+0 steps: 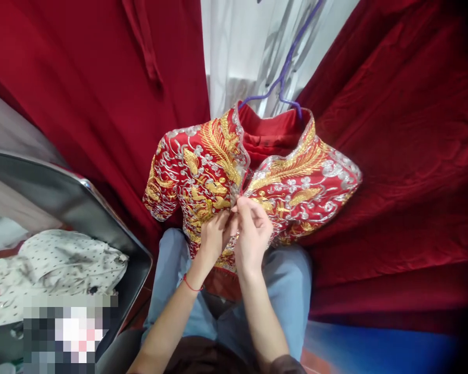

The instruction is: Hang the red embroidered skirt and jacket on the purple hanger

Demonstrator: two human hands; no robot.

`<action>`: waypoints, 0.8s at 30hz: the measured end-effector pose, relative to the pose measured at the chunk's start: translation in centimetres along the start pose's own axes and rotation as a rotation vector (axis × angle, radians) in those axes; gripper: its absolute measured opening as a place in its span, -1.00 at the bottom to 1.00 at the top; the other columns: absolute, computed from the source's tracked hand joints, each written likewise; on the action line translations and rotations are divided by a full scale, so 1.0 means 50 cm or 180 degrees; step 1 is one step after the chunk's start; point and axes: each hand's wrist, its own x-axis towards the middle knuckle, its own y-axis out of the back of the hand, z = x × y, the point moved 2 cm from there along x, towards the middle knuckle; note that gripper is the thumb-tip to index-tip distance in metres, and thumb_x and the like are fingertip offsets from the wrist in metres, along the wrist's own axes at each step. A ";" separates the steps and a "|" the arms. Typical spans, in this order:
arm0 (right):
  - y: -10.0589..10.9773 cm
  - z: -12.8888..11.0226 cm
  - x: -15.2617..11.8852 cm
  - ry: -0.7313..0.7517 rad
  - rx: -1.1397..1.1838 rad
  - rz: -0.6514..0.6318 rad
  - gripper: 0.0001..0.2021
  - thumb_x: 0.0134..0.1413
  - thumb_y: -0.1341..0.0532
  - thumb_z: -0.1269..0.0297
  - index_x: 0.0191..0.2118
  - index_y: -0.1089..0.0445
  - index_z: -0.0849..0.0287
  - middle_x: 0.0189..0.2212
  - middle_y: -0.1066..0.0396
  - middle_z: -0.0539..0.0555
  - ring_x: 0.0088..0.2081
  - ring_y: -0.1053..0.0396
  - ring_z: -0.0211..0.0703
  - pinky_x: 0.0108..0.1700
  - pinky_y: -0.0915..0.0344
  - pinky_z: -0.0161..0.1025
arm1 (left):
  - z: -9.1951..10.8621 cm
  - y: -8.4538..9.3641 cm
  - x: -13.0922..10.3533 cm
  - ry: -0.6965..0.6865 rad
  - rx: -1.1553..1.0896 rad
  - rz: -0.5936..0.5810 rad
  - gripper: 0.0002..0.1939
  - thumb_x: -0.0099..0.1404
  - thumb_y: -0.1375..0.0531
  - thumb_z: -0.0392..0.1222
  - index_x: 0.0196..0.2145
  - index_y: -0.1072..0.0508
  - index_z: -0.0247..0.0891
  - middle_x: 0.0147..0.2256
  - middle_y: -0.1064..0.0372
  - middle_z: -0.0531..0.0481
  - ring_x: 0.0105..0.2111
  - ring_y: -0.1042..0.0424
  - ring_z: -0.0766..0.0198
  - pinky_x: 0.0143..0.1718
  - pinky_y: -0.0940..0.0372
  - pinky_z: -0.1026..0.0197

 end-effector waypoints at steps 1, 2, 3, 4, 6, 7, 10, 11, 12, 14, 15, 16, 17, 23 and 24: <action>-0.006 -0.009 0.006 0.0089 -0.0017 0.0063 -0.78 0.09 -0.33 0.10 -0.27 -0.47 0.16 -0.52 -0.37 -0.10 -0.68 -0.05 -0.47 -0.63 0.00 -0.38 | 0.004 0.001 -0.002 0.0005 0.0046 0.0017 -0.79 0.45 -0.07 -0.13 -0.26 -0.45 -0.24 -0.35 -0.51 -0.12 -0.37 -0.48 0.19 -0.36 -0.20 0.25; -0.011 -0.018 0.013 0.0171 -0.0040 0.0138 -0.78 0.08 -0.33 0.11 -0.28 -0.47 0.16 -0.53 -0.35 -0.10 -0.67 -0.04 -0.46 -0.62 0.01 -0.38 | 0.009 0.004 -0.003 -0.0016 0.0066 0.0053 -0.79 0.45 -0.07 -0.14 -0.28 -0.43 -0.24 -0.36 -0.50 -0.11 -0.38 -0.48 0.19 -0.37 -0.19 0.25; -0.017 -0.026 0.020 0.0238 -0.0071 0.0215 -0.78 0.07 -0.34 0.12 -0.30 -0.46 0.17 -0.55 -0.32 -0.11 -0.65 -0.03 -0.45 -0.60 0.01 -0.38 | 0.014 0.007 -0.003 -0.0065 0.0067 0.0096 -0.78 0.46 -0.06 -0.15 -0.30 -0.42 -0.23 -0.37 -0.49 -0.11 -0.38 -0.49 0.19 -0.38 -0.19 0.25; -0.022 -0.034 0.027 0.0291 -0.0102 0.0290 -0.78 0.05 -0.34 0.12 -0.31 -0.46 0.18 -0.56 -0.31 -0.11 -0.63 -0.04 -0.44 -0.58 0.00 -0.38 | 0.020 0.010 -0.001 -0.0126 0.0063 0.0154 -0.78 0.47 -0.05 -0.16 -0.32 -0.40 -0.23 -0.39 -0.48 -0.10 -0.39 -0.49 0.19 -0.39 -0.18 0.24; -0.032 -0.049 0.040 0.0367 -0.0127 0.0392 -0.77 0.03 -0.36 0.12 -0.32 -0.45 0.19 -0.57 -0.28 -0.11 -0.60 -0.04 -0.43 -0.56 -0.01 -0.38 | 0.028 0.014 0.002 -0.0221 0.0073 0.0257 -0.77 0.46 -0.05 -0.19 -0.36 -0.36 -0.23 -0.42 -0.46 -0.08 -0.42 -0.48 0.19 -0.43 -0.16 0.24; -0.037 -0.055 0.046 0.0384 -0.0122 0.0416 -0.76 0.01 -0.36 0.12 -0.33 -0.45 0.19 -0.57 -0.27 -0.12 -0.60 -0.02 -0.43 -0.55 0.00 -0.37 | 0.030 0.016 0.004 -0.0239 0.0090 0.0296 -0.78 0.46 -0.05 -0.20 -0.37 -0.35 -0.22 -0.43 -0.46 -0.07 -0.44 -0.48 0.20 -0.44 -0.15 0.24; -0.047 -0.066 0.059 0.0460 -0.0085 0.0450 -0.75 -0.01 -0.38 0.10 -0.34 -0.44 0.18 -0.58 -0.23 -0.13 -0.61 0.01 -0.43 -0.56 0.03 -0.36 | 0.033 0.017 0.007 -0.0258 0.0089 0.0319 -0.78 0.45 -0.06 -0.23 -0.39 -0.33 -0.21 -0.44 -0.46 -0.04 -0.46 -0.47 0.24 -0.45 -0.15 0.25; -0.048 -0.067 0.062 0.0497 -0.0087 0.0453 -0.75 -0.01 -0.38 0.09 -0.35 -0.44 0.18 -0.58 -0.23 -0.13 -0.61 0.01 -0.42 -0.55 0.02 -0.35 | 0.032 0.016 0.008 -0.0259 0.0086 0.0308 -0.78 0.45 -0.06 -0.23 -0.39 -0.33 -0.21 -0.44 -0.46 -0.03 -0.46 -0.47 0.25 -0.45 -0.15 0.26; -0.047 -0.066 0.064 0.0533 -0.0108 0.0432 -0.74 -0.01 -0.38 0.08 -0.35 -0.44 0.17 -0.57 -0.24 -0.13 -0.61 0.00 -0.42 -0.54 0.00 -0.35 | 0.031 0.016 0.008 -0.0262 0.0095 0.0295 -0.78 0.45 -0.07 -0.24 -0.39 -0.33 -0.21 -0.43 -0.46 -0.03 -0.46 -0.47 0.25 -0.45 -0.16 0.26; -0.040 -0.061 0.069 0.0574 -0.0203 0.0311 -0.73 0.01 -0.38 0.06 -0.33 -0.45 0.16 -0.58 -0.22 -0.14 -0.60 0.00 -0.41 -0.53 0.00 -0.34 | 0.028 0.013 0.006 -0.0267 0.0172 0.0276 -0.81 0.45 -0.08 -0.23 -0.37 -0.34 -0.21 -0.43 -0.47 -0.03 -0.46 -0.48 0.25 -0.45 -0.15 0.26; -0.035 -0.058 0.072 0.0574 -0.0281 0.0215 -0.72 0.03 -0.37 0.05 -0.32 -0.44 0.16 -0.60 -0.19 -0.15 -0.61 0.02 -0.41 -0.54 0.02 -0.34 | 0.025 0.012 0.005 -0.0255 0.0237 0.0283 -0.82 0.45 -0.09 -0.23 -0.36 -0.34 -0.21 -0.44 -0.47 -0.02 -0.46 -0.48 0.25 -0.45 -0.14 0.26; -0.028 -0.056 0.076 0.0564 -0.0376 0.0101 -0.71 0.03 -0.37 0.03 -0.33 -0.43 0.16 -0.62 -0.14 -0.17 -0.62 0.05 -0.41 -0.54 0.05 -0.34 | 0.023 0.010 0.003 -0.0236 0.0301 0.0294 -0.83 0.44 -0.10 -0.23 -0.35 -0.35 -0.22 -0.45 -0.47 -0.02 -0.47 -0.48 0.25 -0.45 -0.14 0.26; -0.021 -0.054 0.082 0.0548 -0.0480 -0.0017 -0.69 0.04 -0.36 0.01 -0.37 -0.41 0.16 -0.65 -0.09 -0.18 -0.63 0.09 -0.41 -0.55 0.08 -0.34 | 0.021 0.008 0.002 -0.0214 0.0352 0.0303 -0.83 0.44 -0.10 -0.23 -0.35 -0.35 -0.22 -0.46 -0.46 -0.01 -0.48 -0.47 0.26 -0.46 -0.13 0.26; 0.011 -0.070 0.125 0.0673 -0.1686 -0.0286 -0.49 0.05 -0.32 -0.10 -0.63 -0.14 0.13 -0.71 -0.01 -0.17 -0.62 0.08 -0.39 -0.50 0.05 -0.32 | 0.018 0.000 0.005 -0.0152 0.0448 0.0322 -0.85 0.43 -0.13 -0.23 -0.35 -0.36 -0.23 -0.49 -0.44 0.03 -0.52 -0.42 0.31 -0.47 -0.10 0.27; 0.014 -0.075 0.131 0.0786 -0.1997 -0.0213 -0.47 0.06 -0.31 -0.11 -0.65 -0.13 0.13 -0.71 -0.04 -0.16 -0.61 0.05 -0.38 -0.48 0.02 -0.31 | 0.019 0.000 0.008 -0.0149 0.0453 0.0321 -0.85 0.43 -0.13 -0.23 -0.34 -0.37 -0.22 -0.49 -0.43 0.04 -0.52 -0.42 0.32 -0.47 -0.11 0.27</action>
